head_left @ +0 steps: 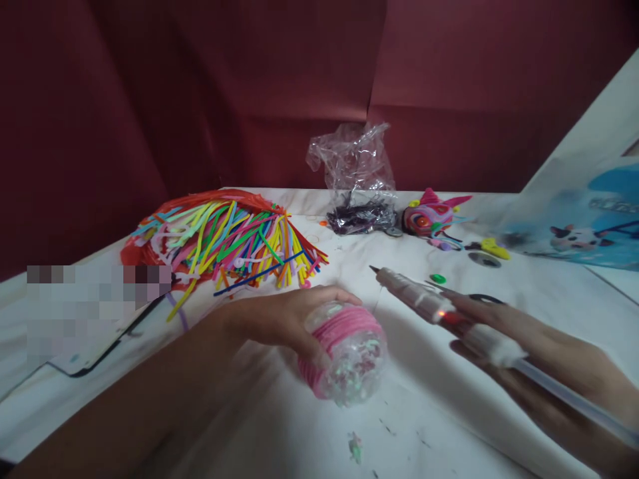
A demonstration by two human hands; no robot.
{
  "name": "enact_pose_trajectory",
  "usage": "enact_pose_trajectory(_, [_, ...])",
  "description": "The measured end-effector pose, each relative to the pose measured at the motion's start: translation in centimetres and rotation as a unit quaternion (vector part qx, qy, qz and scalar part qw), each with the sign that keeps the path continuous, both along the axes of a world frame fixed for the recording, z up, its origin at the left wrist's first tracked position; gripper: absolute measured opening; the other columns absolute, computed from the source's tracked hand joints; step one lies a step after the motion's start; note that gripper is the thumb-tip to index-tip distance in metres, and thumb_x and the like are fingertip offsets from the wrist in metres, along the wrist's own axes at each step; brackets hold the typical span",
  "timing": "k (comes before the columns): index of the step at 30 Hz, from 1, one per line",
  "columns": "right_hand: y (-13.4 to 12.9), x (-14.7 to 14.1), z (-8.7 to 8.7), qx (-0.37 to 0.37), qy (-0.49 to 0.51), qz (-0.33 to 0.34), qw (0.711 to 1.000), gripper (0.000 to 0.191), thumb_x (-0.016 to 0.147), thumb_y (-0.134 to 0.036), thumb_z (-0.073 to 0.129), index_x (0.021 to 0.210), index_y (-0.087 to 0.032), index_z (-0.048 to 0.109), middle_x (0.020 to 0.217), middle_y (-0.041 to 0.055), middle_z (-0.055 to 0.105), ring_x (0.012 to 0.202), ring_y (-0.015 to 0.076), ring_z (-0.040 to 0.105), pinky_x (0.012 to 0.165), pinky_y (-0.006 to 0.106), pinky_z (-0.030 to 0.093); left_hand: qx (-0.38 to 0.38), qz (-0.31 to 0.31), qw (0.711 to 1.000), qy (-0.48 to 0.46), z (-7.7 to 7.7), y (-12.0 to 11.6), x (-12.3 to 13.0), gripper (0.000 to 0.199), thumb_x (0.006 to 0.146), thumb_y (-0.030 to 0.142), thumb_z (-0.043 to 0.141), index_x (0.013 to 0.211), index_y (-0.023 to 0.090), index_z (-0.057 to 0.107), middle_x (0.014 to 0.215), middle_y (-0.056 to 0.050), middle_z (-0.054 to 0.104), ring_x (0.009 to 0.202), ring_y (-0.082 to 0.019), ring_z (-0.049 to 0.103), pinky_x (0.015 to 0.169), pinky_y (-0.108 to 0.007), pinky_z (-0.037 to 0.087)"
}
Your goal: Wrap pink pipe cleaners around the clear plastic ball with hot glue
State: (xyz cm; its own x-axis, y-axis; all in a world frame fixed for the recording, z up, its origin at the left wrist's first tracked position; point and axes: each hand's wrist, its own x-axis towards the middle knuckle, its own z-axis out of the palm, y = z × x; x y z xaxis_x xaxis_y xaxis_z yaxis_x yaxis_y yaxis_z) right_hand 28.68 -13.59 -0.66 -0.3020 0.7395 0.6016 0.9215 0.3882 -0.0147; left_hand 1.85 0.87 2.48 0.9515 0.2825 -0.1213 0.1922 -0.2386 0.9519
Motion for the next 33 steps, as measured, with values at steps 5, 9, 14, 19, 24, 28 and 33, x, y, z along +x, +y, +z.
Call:
enact_pose_trajectory(5, [1.7,-1.1,0.0,0.007,-0.043,0.041,0.998,0.038,0.091,-0.021,0.021,0.127,-0.019,0.032,0.112,0.0011,0.029,0.101,0.013,0.036,0.072,0.023,0.037,-0.024,-0.002,1.0,0.009,0.6,-0.2,0.4,0.077,0.048,0.032,0.078,0.116,0.02,0.045,0.114,-0.007,0.052,0.105,-0.024,0.049,0.087,-0.034,0.039])
enact_pose_trajectory(9, [2.1,-2.0,-1.2,0.013,-0.073,-0.003,0.997,0.044,0.083,-0.015,0.022,0.126,-0.017,0.033,0.113,-0.0017,0.027,0.099,0.0138,0.036,0.066,0.024,0.04,0.019,-0.001,1.0,0.009,1.0,-0.6,0.6,0.078,0.046,0.031,0.078,0.116,0.019,0.048,0.118,-0.008,0.051,0.111,-0.026,0.044,0.095,-0.037,0.032])
enact_pose_trajectory(14, [2.5,-3.2,-2.7,0.005,-0.077,-0.017,0.997,0.043,0.085,-0.016,0.02,0.119,-0.011,0.047,0.113,-0.0048,0.027,0.095,0.0163,0.038,0.056,0.027,0.044,-0.014,0.006,1.0,-0.017,0.6,-1.1,0.5,0.084,0.047,0.032,0.078,0.122,0.018,0.042,0.123,-0.01,0.047,0.114,-0.026,0.043,0.096,-0.039,0.032])
enact_pose_trajectory(19, [2.6,-3.5,-3.5,-0.013,-0.087,-0.034,0.996,0.047,0.088,-0.02,0.019,0.119,-0.012,0.054,0.113,-0.0055,0.027,0.095,0.0165,0.037,0.06,0.03,0.046,-0.028,0.03,0.999,0.002,0.2,-1.0,0.1,0.084,0.044,0.028,0.078,0.119,0.017,0.041,0.115,-0.009,0.051,0.108,-0.027,0.046,0.092,-0.039,0.036])
enact_pose_trajectory(24, [2.7,-3.6,-4.3,-0.029,-0.099,-0.05,0.993,0.049,0.087,-0.021,0.018,0.118,-0.011,0.055,0.113,-0.0053,0.026,0.097,0.0179,0.035,0.062,0.033,0.045,0.009,0.029,0.999,0.015,0.1,-0.9,-0.2,0.088,0.044,0.026,0.077,0.123,0.018,0.039,0.118,-0.009,0.049,0.109,-0.027,0.045,0.093,-0.039,0.035])
enact_pose_trajectory(28, [2.8,-3.5,-4.5,-0.059,-0.118,-0.042,0.99,0.051,0.084,-0.02,0.019,0.12,-0.014,0.055,0.114,-0.0063,0.024,0.098,0.0163,0.035,0.063,0.031,0.046,-0.002,0.001,1.0,0.02,-0.1,-0.6,-0.3,0.089,0.048,0.025,0.075,0.127,0.019,0.035,0.121,-0.009,0.048,0.111,-0.026,0.045,0.093,-0.037,0.035])
enact_pose_trajectory(33, [2.9,-3.4,-4.2,-0.066,-0.131,-0.026,0.989,0.051,0.082,-0.019,0.02,0.117,-0.014,0.057,0.116,-0.0062,0.022,0.099,0.0165,0.034,0.067,0.032,0.046,0.019,-0.007,1.0,0.023,-0.4,-0.2,-0.4,0.097,0.051,0.021,0.074,0.133,0.019,0.024,0.132,-0.009,0.039,0.121,-0.025,0.035,0.1,-0.035,0.029])
